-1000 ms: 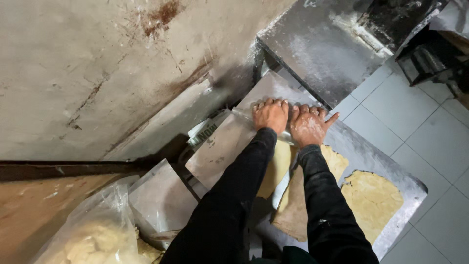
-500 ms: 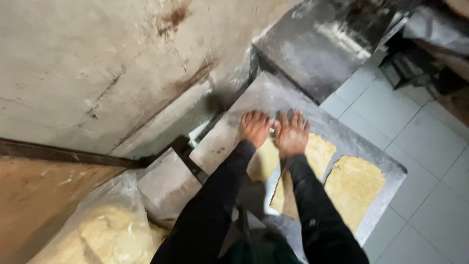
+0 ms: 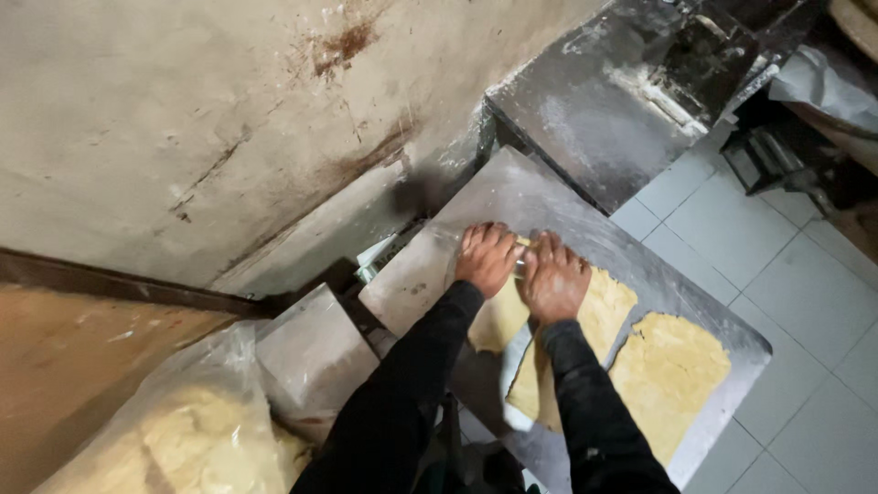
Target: The person rolls out a piece of dough on a metal surface using a glass bottle, then cuts the flattened dough into smaller rectangular pieces using a small knife.
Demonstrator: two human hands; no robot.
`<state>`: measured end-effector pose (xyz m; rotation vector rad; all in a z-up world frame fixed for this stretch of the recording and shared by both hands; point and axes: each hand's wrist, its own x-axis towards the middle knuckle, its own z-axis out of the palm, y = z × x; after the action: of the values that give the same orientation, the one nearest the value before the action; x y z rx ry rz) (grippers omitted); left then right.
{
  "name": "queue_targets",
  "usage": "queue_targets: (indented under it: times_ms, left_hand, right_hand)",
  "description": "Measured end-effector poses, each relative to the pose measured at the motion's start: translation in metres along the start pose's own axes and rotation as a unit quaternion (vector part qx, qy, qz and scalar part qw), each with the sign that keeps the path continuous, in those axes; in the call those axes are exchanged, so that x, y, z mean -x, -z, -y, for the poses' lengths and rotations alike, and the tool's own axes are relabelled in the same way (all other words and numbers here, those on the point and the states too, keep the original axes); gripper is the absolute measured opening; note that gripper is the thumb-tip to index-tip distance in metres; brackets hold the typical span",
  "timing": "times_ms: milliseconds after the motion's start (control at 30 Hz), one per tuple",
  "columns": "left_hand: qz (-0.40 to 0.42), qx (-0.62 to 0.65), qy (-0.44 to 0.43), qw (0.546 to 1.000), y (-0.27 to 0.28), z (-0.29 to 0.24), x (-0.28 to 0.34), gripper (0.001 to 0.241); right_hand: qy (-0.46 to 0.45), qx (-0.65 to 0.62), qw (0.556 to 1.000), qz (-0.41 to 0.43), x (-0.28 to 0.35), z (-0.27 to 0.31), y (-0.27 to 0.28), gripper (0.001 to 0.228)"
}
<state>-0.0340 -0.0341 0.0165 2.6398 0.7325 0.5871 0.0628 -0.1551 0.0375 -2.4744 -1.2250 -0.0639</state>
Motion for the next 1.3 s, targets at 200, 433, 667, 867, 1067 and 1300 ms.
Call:
queue_targets:
  times_ms: [200, 433, 667, 867, 1067, 1300]
  left_hand:
    - [-0.019, -0.047, 0.116, 0.992, -0.049, 0.003, -0.066, 0.040]
    - [0.028, -0.057, 0.148, 0.987, -0.047, 0.007, -0.072, 0.044]
    - [0.030, 0.006, 0.009, 0.999, 0.040, 0.006, 0.061, 0.045]
    - [0.148, -0.025, 0.137, 0.979, 0.023, 0.025, 0.039, 0.035]
    - [0.009, -0.015, 0.115, 0.993, 0.028, 0.017, 0.099, 0.026]
    - [-0.008, 0.005, 0.037, 0.999, 0.068, 0.009, 0.148, 0.027]
  right_hand:
    - [0.012, 0.071, 0.997, 0.029, -0.077, -0.038, -0.026, 0.046]
    - [-0.046, 0.061, 0.997, 0.030, -0.065, -0.016, -0.009, 0.049]
    - [0.098, 0.082, 0.985, -0.119, 0.061, 0.017, 0.018, 0.051]
    - [-0.025, 0.030, 0.991, 0.131, 0.005, -0.034, 0.021, 0.048]
    - [0.120, 0.049, 0.991, 0.031, 0.072, -0.013, 0.009, 0.042]
    - [0.157, 0.052, 0.985, -0.055, 0.143, 0.039, 0.049, 0.060]
